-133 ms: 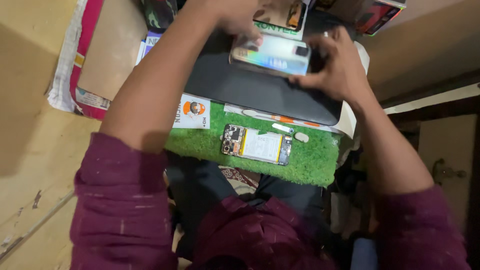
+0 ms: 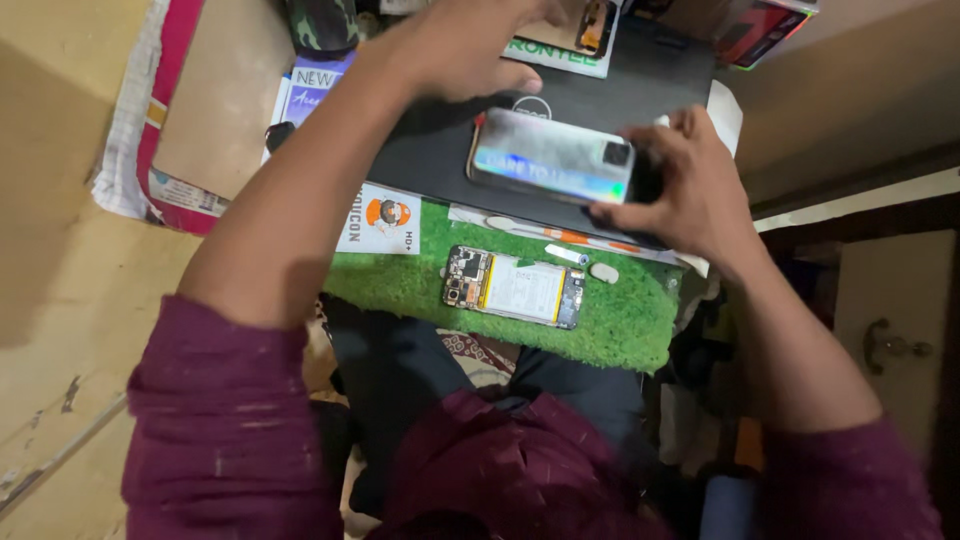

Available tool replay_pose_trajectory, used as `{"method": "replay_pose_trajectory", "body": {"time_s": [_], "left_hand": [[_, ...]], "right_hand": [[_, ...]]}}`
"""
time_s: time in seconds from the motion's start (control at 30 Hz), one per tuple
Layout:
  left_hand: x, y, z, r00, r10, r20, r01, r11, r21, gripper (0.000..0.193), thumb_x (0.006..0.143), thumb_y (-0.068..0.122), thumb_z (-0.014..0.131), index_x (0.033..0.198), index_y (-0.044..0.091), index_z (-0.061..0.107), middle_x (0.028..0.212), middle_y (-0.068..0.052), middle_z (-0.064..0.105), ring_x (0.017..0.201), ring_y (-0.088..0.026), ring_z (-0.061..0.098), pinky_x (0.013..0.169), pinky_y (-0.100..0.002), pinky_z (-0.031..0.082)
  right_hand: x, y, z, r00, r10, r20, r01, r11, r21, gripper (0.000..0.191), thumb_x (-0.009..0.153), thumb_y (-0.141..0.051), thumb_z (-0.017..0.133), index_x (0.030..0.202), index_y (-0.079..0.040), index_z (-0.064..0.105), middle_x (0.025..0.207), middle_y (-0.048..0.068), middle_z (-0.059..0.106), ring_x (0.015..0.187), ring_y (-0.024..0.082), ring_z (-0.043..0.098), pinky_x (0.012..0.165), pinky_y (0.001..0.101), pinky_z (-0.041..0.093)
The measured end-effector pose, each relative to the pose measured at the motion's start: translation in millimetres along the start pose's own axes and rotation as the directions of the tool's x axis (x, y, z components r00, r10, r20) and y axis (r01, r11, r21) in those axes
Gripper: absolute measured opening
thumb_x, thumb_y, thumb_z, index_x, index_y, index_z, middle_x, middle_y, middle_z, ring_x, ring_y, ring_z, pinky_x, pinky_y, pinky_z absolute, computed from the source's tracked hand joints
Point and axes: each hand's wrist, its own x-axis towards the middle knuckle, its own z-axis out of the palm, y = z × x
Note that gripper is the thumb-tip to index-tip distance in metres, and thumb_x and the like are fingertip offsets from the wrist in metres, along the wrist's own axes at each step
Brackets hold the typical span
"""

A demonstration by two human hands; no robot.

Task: The person disassembles a smartphone on a green work mat, prying open the back cover and lifting out the battery. They peel adhesive backing from a strip, press the battery and frame back into place, and work the screen assembly back onto the phone body by hand.

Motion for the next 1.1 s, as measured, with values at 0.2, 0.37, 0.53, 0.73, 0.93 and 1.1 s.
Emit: {"method": "replay_pose_trajectory", "body": {"time_s": [0.2, 0.37, 0.53, 0.73, 0.93, 1.1], "left_hand": [[-45, 4, 11, 0.996, 0.090, 0.004, -0.090, 0.990, -0.106, 0.064, 0.086, 0.044, 0.086, 0.138, 0.013, 0.064, 0.137, -0.012, 0.062, 0.133, -0.032, 0.053, 0.112, -0.050, 0.035], [-58, 21, 36, 0.993, 0.113, 0.039, -0.110, 0.992, -0.068, 0.091, 0.064, 0.055, 0.091, 0.135, 0.006, 0.064, 0.131, -0.014, 0.062, 0.127, -0.034, 0.050, 0.103, -0.049, 0.030], [-47, 19, 45, 0.995, 0.070, 0.075, -0.062, 0.992, -0.110, 0.079, 0.071, 0.050, 0.090, 0.133, 0.008, 0.066, 0.128, -0.011, 0.064, 0.124, -0.031, 0.053, 0.104, -0.043, 0.030], [-40, 14, 48, 0.991, 0.133, 0.004, -0.130, 0.979, -0.154, 0.072, 0.076, 0.045, 0.088, 0.133, 0.008, 0.066, 0.128, -0.012, 0.065, 0.120, -0.030, 0.057, 0.105, -0.043, 0.034], [-53, -9, 25, 0.989, 0.042, -0.140, -0.093, 0.922, -0.377, 0.067, 0.088, 0.037, 0.090, 0.139, 0.005, 0.061, 0.124, -0.012, 0.068, 0.118, -0.027, 0.065, 0.107, -0.038, 0.052], [-89, -21, 11, 0.942, -0.148, -0.300, 0.082, 0.971, -0.224, 0.066, 0.088, 0.030, 0.095, 0.135, 0.003, 0.057, 0.123, -0.014, 0.067, 0.116, -0.027, 0.066, 0.104, -0.038, 0.053]], "right_hand": [[-21, 7, -4, 0.996, 0.073, 0.049, -0.075, 0.996, 0.037, 0.081, 0.062, -0.047, 0.095, 0.133, -0.013, 0.074, 0.106, 0.008, 0.053, 0.085, 0.020, 0.057, 0.072, 0.0355, 0.051], [-23, 19, -10, 0.988, 0.136, 0.076, -0.146, 0.979, 0.140, 0.079, 0.060, -0.048, 0.094, 0.130, -0.016, 0.076, 0.100, 0.003, 0.053, 0.077, 0.016, 0.054, 0.065, 0.0328, 0.047], [-17, 20, -11, 0.996, 0.067, 0.051, -0.075, 0.984, 0.161, 0.081, 0.060, -0.049, 0.095, 0.129, -0.013, 0.076, 0.103, 0.002, 0.053, 0.082, 0.013, 0.056, 0.067, 0.0307, 0.049], [-15, 24, -9, 0.986, 0.119, 0.115, -0.131, 0.986, 0.100, 0.086, 0.055, -0.048, 0.097, 0.129, -0.011, 0.074, 0.105, 0.004, 0.053, 0.081, 0.016, 0.055, 0.065, 0.0323, 0.050], [-15, 26, -8, 0.984, 0.119, 0.129, -0.122, 0.992, 0.016, 0.089, 0.056, -0.047, 0.098, 0.132, -0.009, 0.070, 0.109, 0.007, 0.052, 0.083, 0.019, 0.056, 0.066, 0.0348, 0.052], [-20, 25, -8, 0.998, 0.012, 0.067, -0.018, 0.997, 0.079, 0.083, 0.063, -0.045, 0.094, 0.135, -0.012, 0.071, 0.111, 0.007, 0.051, 0.093, 0.018, 0.057, 0.071, 0.0327, 0.054]]}}
